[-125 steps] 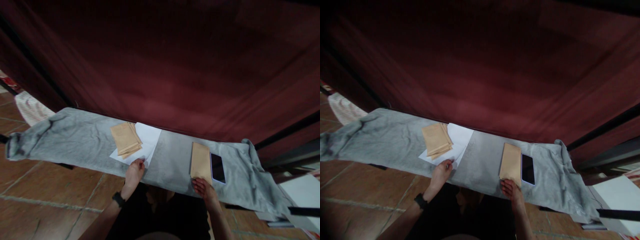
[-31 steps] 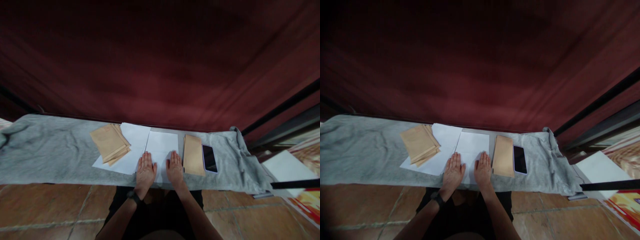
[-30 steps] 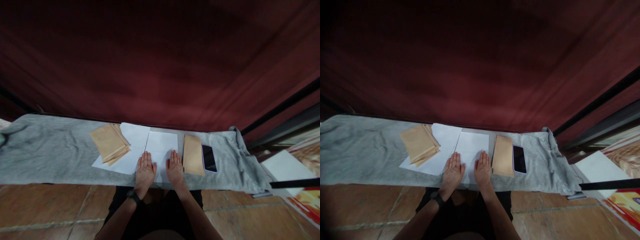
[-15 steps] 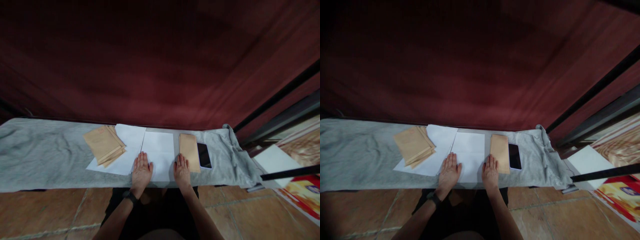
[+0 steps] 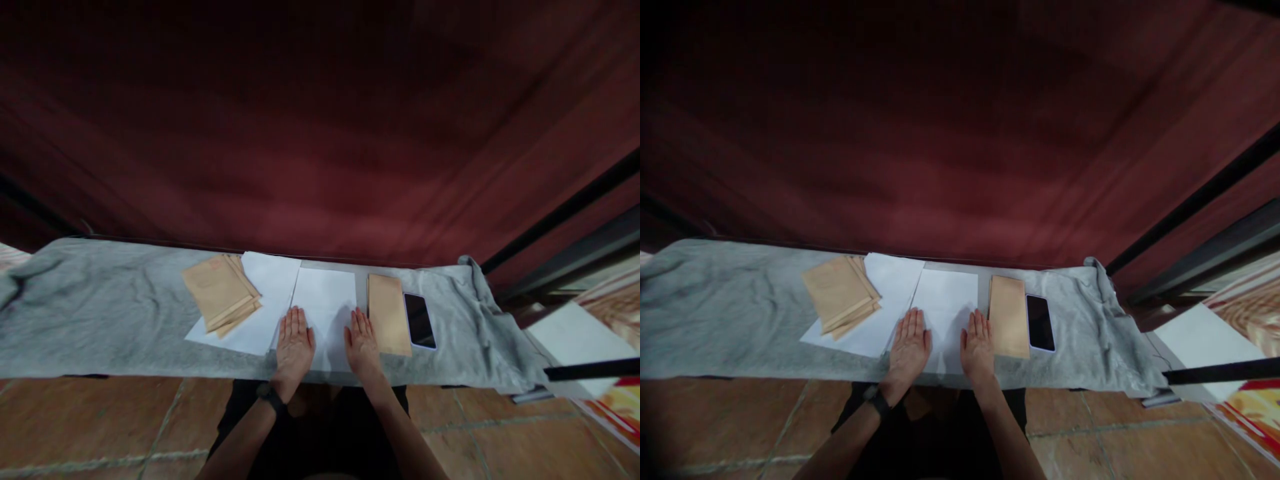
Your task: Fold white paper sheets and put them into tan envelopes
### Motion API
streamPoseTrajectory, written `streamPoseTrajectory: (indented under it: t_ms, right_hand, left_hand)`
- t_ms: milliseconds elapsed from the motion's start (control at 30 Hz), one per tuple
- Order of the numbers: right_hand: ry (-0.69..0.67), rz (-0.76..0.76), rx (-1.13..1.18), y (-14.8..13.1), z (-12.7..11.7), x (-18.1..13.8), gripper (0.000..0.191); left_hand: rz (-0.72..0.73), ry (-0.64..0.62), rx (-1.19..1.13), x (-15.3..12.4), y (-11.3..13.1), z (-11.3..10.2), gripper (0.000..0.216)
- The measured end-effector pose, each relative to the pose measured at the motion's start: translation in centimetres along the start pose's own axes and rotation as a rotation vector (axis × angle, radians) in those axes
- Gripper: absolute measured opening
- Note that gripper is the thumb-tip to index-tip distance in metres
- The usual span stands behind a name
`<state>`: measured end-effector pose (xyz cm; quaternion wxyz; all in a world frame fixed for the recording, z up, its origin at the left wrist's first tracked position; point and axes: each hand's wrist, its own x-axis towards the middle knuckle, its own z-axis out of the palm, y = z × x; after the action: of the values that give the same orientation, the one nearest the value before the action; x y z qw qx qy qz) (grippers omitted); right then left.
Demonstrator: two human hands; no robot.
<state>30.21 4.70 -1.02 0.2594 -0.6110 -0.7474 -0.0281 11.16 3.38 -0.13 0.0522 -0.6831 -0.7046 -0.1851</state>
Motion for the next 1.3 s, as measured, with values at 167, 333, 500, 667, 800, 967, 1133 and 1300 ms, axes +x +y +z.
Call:
streamPoseTrajectory:
  t_ms: [167,333,500,667,800,967,1133,1300]
  right_hand:
    - [-0.096,-0.143,0.125,-2.7,2.4,4.3,0.050]
    - [-0.185,-0.199,0.080,-3.7,5.1,7.4,0.046]
    - [-0.186,-0.187,-0.012,-2.4,6.5,10.1,0.047]
    - [-0.187,-0.167,-0.067,-0.7,7.2,13.1,0.048]
    - [-0.183,-0.114,-0.108,0.2,7.6,14.6,0.051]
    - [-0.179,-0.077,-0.116,0.6,7.8,15.1,0.052]
    - [-0.176,-0.083,-0.089,0.7,7.9,15.0,0.053]
    - [-0.178,-0.077,-0.066,0.7,7.9,15.0,0.054]
  left_hand:
    - [0.151,-0.121,-0.023,2.6,0.8,0.8,0.056]
    - [0.216,-0.171,0.005,5.7,0.3,2.7,0.055]
    - [0.218,-0.132,0.019,8.8,-0.5,4.0,0.056]
    - [0.186,-0.123,0.023,12.2,-0.9,4.9,0.060]
    - [0.164,-0.141,0.018,14.2,-1.5,5.4,0.065]
    - [0.151,-0.107,0.015,14.9,-2.1,5.6,0.067]
    - [0.125,-0.103,0.016,14.7,-2.5,5.1,0.067]
    - [0.123,-0.095,0.013,14.8,-3.2,4.4,0.066]
